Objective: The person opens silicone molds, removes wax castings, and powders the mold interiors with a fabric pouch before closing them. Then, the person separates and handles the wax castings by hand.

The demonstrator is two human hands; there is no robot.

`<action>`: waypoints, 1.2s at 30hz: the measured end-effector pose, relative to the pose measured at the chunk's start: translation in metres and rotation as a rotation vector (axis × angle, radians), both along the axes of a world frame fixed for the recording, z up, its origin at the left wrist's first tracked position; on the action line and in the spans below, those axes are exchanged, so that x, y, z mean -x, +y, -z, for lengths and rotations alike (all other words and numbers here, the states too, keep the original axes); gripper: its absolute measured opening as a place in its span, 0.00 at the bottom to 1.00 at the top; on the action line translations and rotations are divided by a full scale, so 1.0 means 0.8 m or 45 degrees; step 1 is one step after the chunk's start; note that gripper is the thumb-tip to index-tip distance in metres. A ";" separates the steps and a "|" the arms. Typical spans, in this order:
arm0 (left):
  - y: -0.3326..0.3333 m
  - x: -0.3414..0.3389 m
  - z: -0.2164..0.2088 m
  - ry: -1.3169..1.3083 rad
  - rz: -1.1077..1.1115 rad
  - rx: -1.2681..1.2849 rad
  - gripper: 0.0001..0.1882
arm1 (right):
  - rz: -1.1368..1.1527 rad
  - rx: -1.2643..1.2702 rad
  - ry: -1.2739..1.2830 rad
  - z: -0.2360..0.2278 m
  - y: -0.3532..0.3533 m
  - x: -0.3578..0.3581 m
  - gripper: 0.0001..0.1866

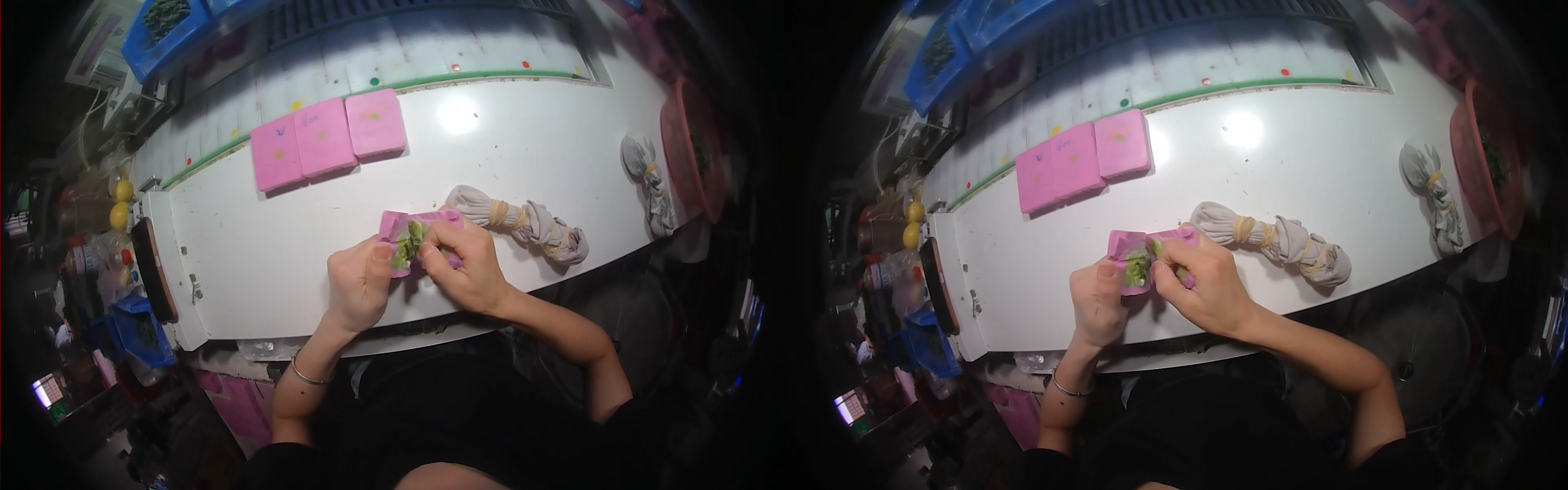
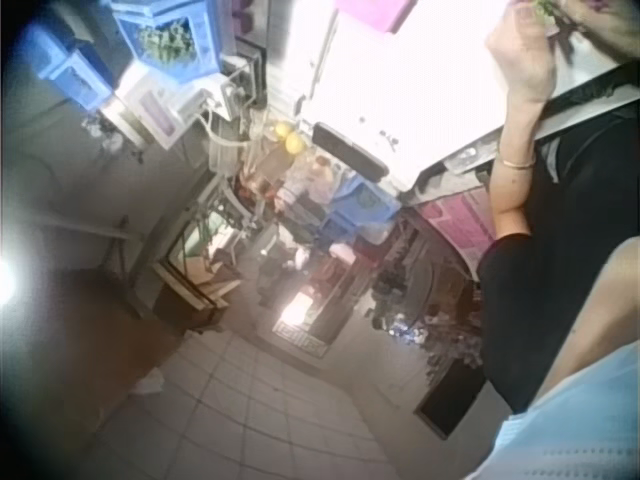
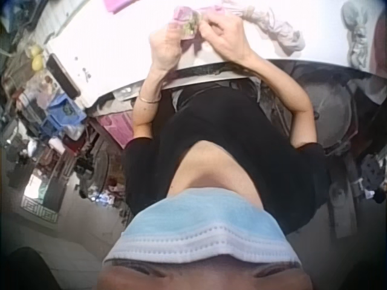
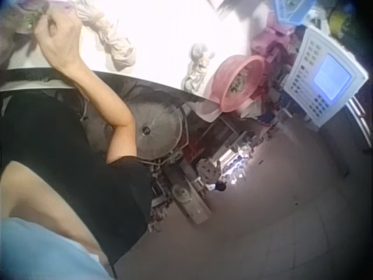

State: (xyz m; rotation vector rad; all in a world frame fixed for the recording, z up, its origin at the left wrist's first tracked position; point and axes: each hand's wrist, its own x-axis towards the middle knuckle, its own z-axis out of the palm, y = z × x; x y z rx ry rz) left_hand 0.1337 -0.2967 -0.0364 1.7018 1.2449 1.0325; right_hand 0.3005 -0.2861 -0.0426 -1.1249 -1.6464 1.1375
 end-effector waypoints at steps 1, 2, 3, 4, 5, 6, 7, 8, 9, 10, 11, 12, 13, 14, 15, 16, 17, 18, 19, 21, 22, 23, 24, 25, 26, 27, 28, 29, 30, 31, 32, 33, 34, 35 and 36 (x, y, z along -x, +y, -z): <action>-0.001 0.002 0.000 -0.024 -0.020 0.022 0.19 | 0.034 0.039 -0.007 -0.001 -0.001 0.001 0.08; -0.003 0.001 0.000 -0.026 -0.026 0.013 0.19 | 0.029 0.030 -0.008 -0.001 -0.001 0.001 0.08; -0.004 0.000 -0.001 -0.010 -0.058 0.024 0.19 | 0.014 0.033 -0.012 -0.002 0.000 0.001 0.08; -0.005 -0.001 -0.002 0.005 -0.090 0.035 0.20 | 0.000 0.035 -0.016 -0.003 0.000 0.002 0.08; -0.005 -0.001 -0.002 0.002 -0.095 0.027 0.20 | -0.005 0.027 -0.019 -0.004 0.000 0.002 0.08; -0.004 -0.002 -0.001 0.047 -0.076 -0.015 0.19 | -0.001 0.034 -0.018 -0.003 -0.001 0.002 0.08; -0.003 -0.003 -0.002 0.093 -0.058 -0.057 0.19 | 0.003 0.041 -0.017 -0.003 -0.001 0.002 0.08; -0.002 -0.004 -0.003 0.090 -0.061 -0.066 0.19 | 0.000 0.031 -0.019 -0.003 -0.002 0.002 0.08; -0.002 -0.005 -0.005 0.058 -0.061 -0.057 0.19 | 0.026 0.031 -0.013 -0.003 -0.003 0.003 0.08; -0.002 -0.007 -0.007 0.027 -0.062 -0.048 0.19 | 0.052 0.030 -0.005 -0.004 -0.003 0.003 0.09; 0.000 -0.006 -0.007 0.022 -0.058 -0.064 0.19 | 0.056 0.014 -0.010 -0.004 -0.003 0.003 0.09; 0.000 -0.004 -0.006 0.020 -0.081 -0.043 0.19 | 0.076 -0.007 -0.021 -0.004 -0.003 0.003 0.09; 0.000 -0.003 -0.007 0.018 -0.105 -0.022 0.19 | 0.094 -0.030 -0.032 -0.004 -0.003 0.003 0.09; -0.001 -0.002 -0.010 0.018 -0.112 -0.044 0.19 | 0.087 -0.052 -0.031 -0.003 -0.003 0.003 0.09; -0.003 -0.001 -0.013 0.024 -0.166 0.004 0.20 | 0.058 0.001 -0.017 -0.003 -0.003 0.001 0.09; -0.005 0.000 -0.016 0.029 -0.221 0.052 0.20 | 0.026 0.053 -0.005 -0.001 -0.005 0.000 0.09; -0.007 0.000 -0.014 0.023 -0.230 0.025 0.20 | 0.054 0.153 0.060 0.004 -0.009 0.000 0.11; -0.009 0.002 -0.004 -0.069 -0.249 -0.065 0.20 | 0.021 0.251 0.078 -0.004 -0.011 -0.001 0.13; -0.010 0.003 0.010 -0.161 -0.267 -0.155 0.24 | 0.015 0.371 0.214 -0.015 -0.015 0.003 0.13; -0.010 0.010 0.023 -0.323 -0.160 -0.087 0.42 | -0.063 0.421 0.359 -0.038 -0.031 0.010 0.14; -0.016 -0.004 0.021 -0.690 -0.170 0.083 0.48 | -0.151 0.353 0.382 -0.048 -0.038 0.015 0.13; -0.016 -0.013 0.003 -0.878 -0.169 0.143 0.51 | -0.229 0.390 0.483 -0.049 -0.042 0.018 0.12; -0.016 -0.019 -0.012 -1.067 -0.158 0.210 0.53 | -0.301 0.434 0.584 -0.046 -0.046 0.022 0.12; -0.015 -0.023 -0.026 -1.065 -0.170 0.188 0.53 | -0.336 0.513 0.628 -0.044 -0.053 0.025 0.12; -0.015 -0.028 -0.039 -1.252 -0.237 0.281 0.55 | -0.302 0.557 0.729 -0.039 -0.060 0.030 0.09; -0.014 -0.029 -0.046 -1.441 -0.299 0.375 0.57 | -0.371 0.626 0.709 -0.039 -0.066 0.029 0.09; -0.013 -0.023 -0.044 -1.445 -0.304 0.355 0.57 | -0.435 0.693 0.686 -0.041 -0.067 0.026 0.10; -0.012 -0.013 -0.040 -1.433 -0.171 0.362 0.57 | -0.488 0.846 0.582 -0.062 -0.065 0.020 0.12; -0.014 -0.004 -0.040 -1.415 -0.047 0.370 0.57 | -0.582 0.859 0.354 -0.084 -0.056 0.013 0.13; -0.016 0.002 -0.044 -1.387 -0.050 0.432 0.55 | -0.638 0.785 0.135 -0.092 -0.049 0.002 0.13; -0.018 0.007 -0.044 -1.394 -0.059 0.426 0.55 | -0.683 0.709 -0.083 -0.098 -0.044 -0.009 0.12; -0.020 0.011 -0.043 -1.353 0.021 0.504 0.55 | -0.524 0.447 -0.115 -0.098 -0.038 -0.016 0.11; -0.022 0.013 -0.042 -1.309 0.103 0.584 0.54 | -0.363 0.186 -0.145 -0.097 -0.032 -0.018 0.10; -0.024 0.009 -0.046 -1.315 0.155 0.639 0.54 | -0.161 0.129 -0.118 -0.096 -0.025 -0.017 0.10; -0.025 0.006 -0.053 -1.325 0.159 0.649 0.54 | -0.082 -0.097 -0.089 -0.095 -0.011 -0.010 0.08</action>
